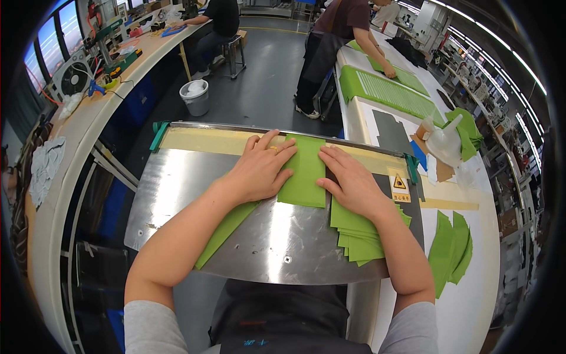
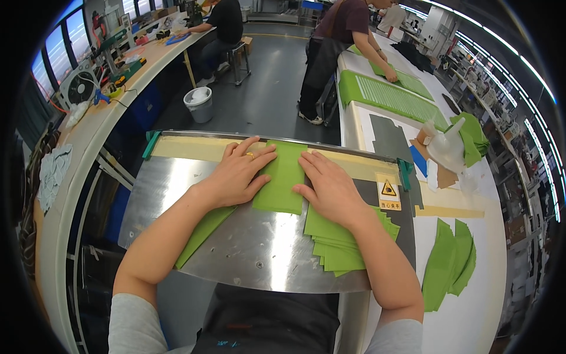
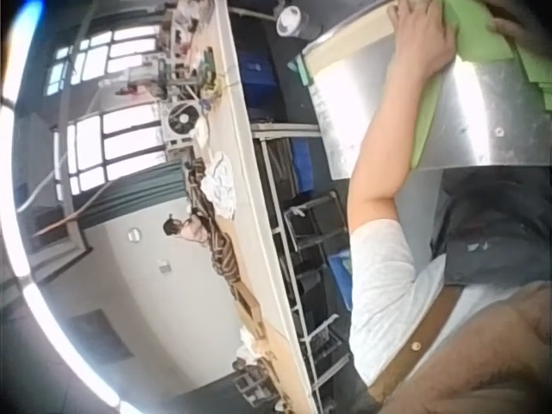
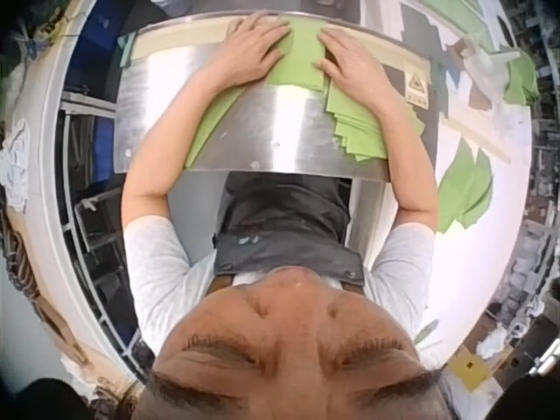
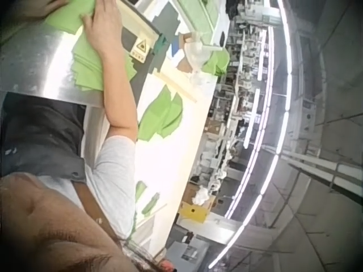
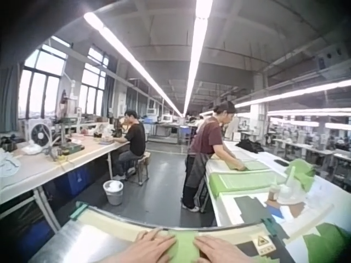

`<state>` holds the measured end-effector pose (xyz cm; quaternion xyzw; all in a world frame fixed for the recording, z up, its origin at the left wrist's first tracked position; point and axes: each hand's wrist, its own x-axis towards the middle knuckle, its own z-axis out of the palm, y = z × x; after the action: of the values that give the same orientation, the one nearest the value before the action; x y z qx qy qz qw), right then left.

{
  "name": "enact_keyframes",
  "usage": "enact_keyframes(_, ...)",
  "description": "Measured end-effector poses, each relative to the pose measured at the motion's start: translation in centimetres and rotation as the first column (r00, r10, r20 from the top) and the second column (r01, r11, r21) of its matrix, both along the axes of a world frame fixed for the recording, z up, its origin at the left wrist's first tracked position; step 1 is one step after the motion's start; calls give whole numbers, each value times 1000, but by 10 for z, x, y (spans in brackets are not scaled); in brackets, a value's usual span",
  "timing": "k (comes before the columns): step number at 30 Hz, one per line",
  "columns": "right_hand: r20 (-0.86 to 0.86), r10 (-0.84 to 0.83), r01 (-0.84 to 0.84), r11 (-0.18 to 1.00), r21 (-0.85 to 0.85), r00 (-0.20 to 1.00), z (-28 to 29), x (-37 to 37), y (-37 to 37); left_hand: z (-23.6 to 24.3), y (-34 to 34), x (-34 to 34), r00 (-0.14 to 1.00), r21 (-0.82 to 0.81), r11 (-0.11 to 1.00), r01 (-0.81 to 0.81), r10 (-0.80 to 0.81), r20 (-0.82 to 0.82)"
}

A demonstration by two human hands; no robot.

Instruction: The recorder is inspecting and stacking small green fabric pieces on a metal workbench in a garment workshop.

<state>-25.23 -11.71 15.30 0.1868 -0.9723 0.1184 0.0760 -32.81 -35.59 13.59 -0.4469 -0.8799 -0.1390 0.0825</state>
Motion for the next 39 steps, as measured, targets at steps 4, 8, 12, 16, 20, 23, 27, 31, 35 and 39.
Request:
enact_keyframes(4, -40, 0, 1, 1000, 21, 999, -5, -5, 3, -3, 1, -1, 1000, 11, 1000, 4, -4, 9)
enact_keyframes(8, -50, -1, 2, 1000, 15, 999, -8, -8, 6, 0, 3, -2, 999, 26, 1000, -3, 1, 50)
enact_keyframes(12, -49, -12, 14, 999, 36, 999, -9, -10, 7, -4, 2, 1, 1000, 66, 998, -16, 15, 9)
enact_keyframes(16, -38, -25, 26, 999, 19, 999, -7, -8, 8, -4, 2, 1, 999, 67, 997, -25, 22, 37)
enact_keyframes(20, -44, -14, 15, 1000, 19, 999, -7, -7, 8, -9, 1, -4, 997, 145, 989, -11, -1, 81)
enact_keyframes(23, -49, -12, 13, 1000, 22, 999, -6, -6, 6, -12, -2, -8, 997, 180, 984, -8, -7, 83)
enact_keyframes(27, -56, -19, 21, 999, 27, 998, -9, -8, 7, -17, 0, -8, 999, 151, 988, 0, 7, -43)
enact_keyframes(31, -112, -20, 25, 999, 40, 993, -12, -7, 8, -7, 1, -6, 999, 136, 991, 2, 5, -53)
enact_keyframes(35, -89, -33, 34, 999, 4, 995, -2, -4, 4, -4, 2, -5, 1000, 158, 987, 8, -5, -21)
enact_keyframes(39, -75, -53, 54, 998, 21, 996, 3, -2, 0, 1, 2, 0, 1000, 144, 989, -15, 11, 27)
